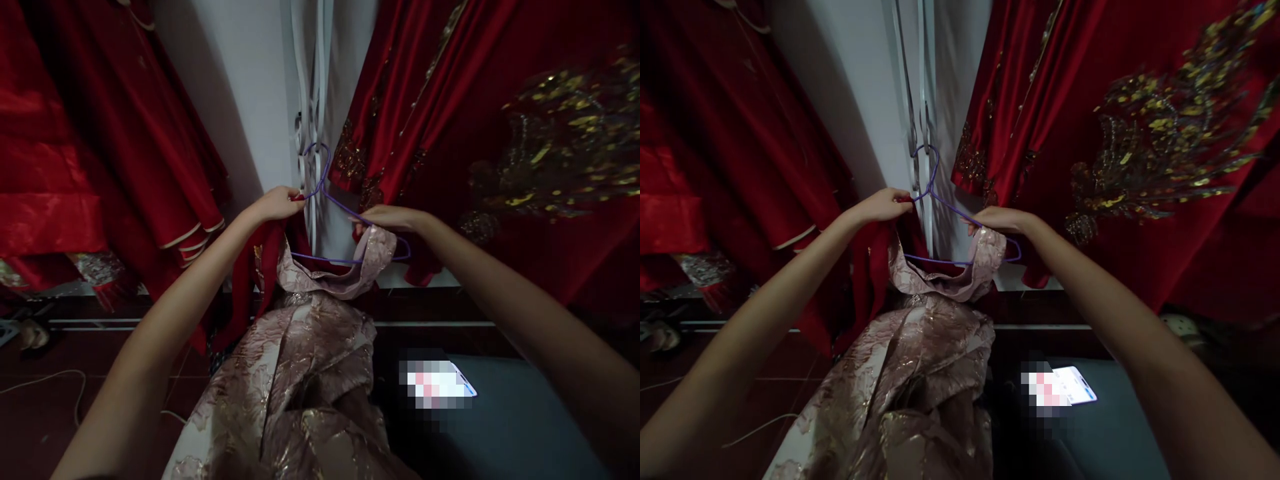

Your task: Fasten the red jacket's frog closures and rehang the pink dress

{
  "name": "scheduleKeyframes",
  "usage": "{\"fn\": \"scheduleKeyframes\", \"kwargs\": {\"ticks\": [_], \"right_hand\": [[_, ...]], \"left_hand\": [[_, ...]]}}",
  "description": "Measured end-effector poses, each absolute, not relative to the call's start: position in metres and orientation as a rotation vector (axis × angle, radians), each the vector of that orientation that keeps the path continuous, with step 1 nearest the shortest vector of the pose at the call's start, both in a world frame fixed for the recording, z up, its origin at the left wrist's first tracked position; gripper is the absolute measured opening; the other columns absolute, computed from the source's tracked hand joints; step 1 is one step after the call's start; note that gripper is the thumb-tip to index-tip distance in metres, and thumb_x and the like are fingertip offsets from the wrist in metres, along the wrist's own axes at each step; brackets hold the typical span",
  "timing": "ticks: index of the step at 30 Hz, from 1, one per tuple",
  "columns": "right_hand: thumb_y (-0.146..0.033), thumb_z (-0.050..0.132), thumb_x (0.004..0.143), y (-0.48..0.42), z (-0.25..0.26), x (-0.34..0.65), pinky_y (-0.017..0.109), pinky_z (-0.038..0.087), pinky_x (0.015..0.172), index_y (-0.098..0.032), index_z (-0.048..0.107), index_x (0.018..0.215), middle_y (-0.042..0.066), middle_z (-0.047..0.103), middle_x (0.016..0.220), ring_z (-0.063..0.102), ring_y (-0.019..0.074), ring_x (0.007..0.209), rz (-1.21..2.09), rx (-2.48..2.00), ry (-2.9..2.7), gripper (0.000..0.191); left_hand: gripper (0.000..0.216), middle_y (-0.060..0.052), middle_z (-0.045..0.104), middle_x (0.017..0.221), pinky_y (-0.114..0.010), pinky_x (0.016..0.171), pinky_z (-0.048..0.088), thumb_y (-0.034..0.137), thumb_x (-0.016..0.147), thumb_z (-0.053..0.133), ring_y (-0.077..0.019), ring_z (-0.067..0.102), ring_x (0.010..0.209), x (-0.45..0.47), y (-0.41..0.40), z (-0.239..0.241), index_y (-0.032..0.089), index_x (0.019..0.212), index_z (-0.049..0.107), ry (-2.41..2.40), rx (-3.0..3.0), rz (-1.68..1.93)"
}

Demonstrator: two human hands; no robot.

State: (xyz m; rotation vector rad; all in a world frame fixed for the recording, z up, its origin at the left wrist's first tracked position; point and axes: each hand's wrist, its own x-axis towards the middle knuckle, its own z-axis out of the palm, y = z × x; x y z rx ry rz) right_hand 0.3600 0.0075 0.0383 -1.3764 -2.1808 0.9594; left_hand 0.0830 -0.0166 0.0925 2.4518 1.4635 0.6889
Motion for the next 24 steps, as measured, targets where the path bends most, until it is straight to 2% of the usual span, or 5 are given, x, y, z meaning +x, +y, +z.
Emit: {"fn": "scheduleKeyframes", "kwargs": {"ticks": [3,9,14,20,24], "right_hand": [[-0.053,0.061,0.070,0.014,0.047,0.331,0.029,0.047,0.062,-0.019,0.070,0.082,0.007,0.067,0.080,0.060,0.0158,0.070,1.322,-1.133,-2.296,0.038],[-0.029,0.072,0.063,0.017,0.038,0.281,0.032,0.048,0.074,-0.021,0.070,0.086,0.006,0.067,0.094,0.061,0.0170,0.090,1.261,-1.031,-2.216,0.025],[-0.031,0.064,0.071,0.027,0.038,0.291,0.034,0.046,0.082,-0.023,0.069,0.086,0.003,0.066,0.096,0.059,0.0162,0.093,1.436,-0.773,-2.147,0.018],[-0.030,0.061,0.076,0.027,0.032,0.288,0.031,0.042,0.090,-0.018,0.065,0.082,0.003,0.066,0.094,0.059,0.0124,0.091,1.796,-0.814,-1.864,0.014],[-0.028,0.058,0.080,0.023,0.031,0.284,0.028,0.038,0.093,-0.013,0.062,0.091,0.004,0.064,0.101,0.056,0.0102,0.096,2.059,-0.857,-1.873,0.019]], "left_hand": [[0.014,0.002,0.047,0.052,-0.023,0.053,0.031,0.026,0.065,0.052,-0.0097,0.041,0.050,0.077,-0.014,0.094,0.014,0.064,0.059,1.422,2.366,0.546],[0.015,0.001,0.060,0.066,-0.023,0.065,0.042,0.021,0.062,0.054,-0.0112,0.054,0.064,0.056,-0.022,0.091,0.013,0.071,0.062,1.171,2.142,0.668],[0.014,-0.001,0.060,0.067,-0.026,0.065,0.045,0.020,0.062,0.055,-0.0115,0.055,0.062,0.052,-0.022,0.069,0.013,0.072,0.059,1.046,1.819,0.845],[0.016,0.002,0.057,0.068,-0.024,0.066,0.043,0.022,0.063,0.056,-0.0100,0.054,0.063,0.052,-0.016,0.056,0.014,0.077,0.057,0.981,1.798,0.923],[0.020,0.003,0.057,0.074,-0.023,0.069,0.043,0.024,0.064,0.059,-0.0098,0.054,0.069,0.046,-0.022,0.059,0.015,0.082,0.056,0.963,1.905,0.870]]}}
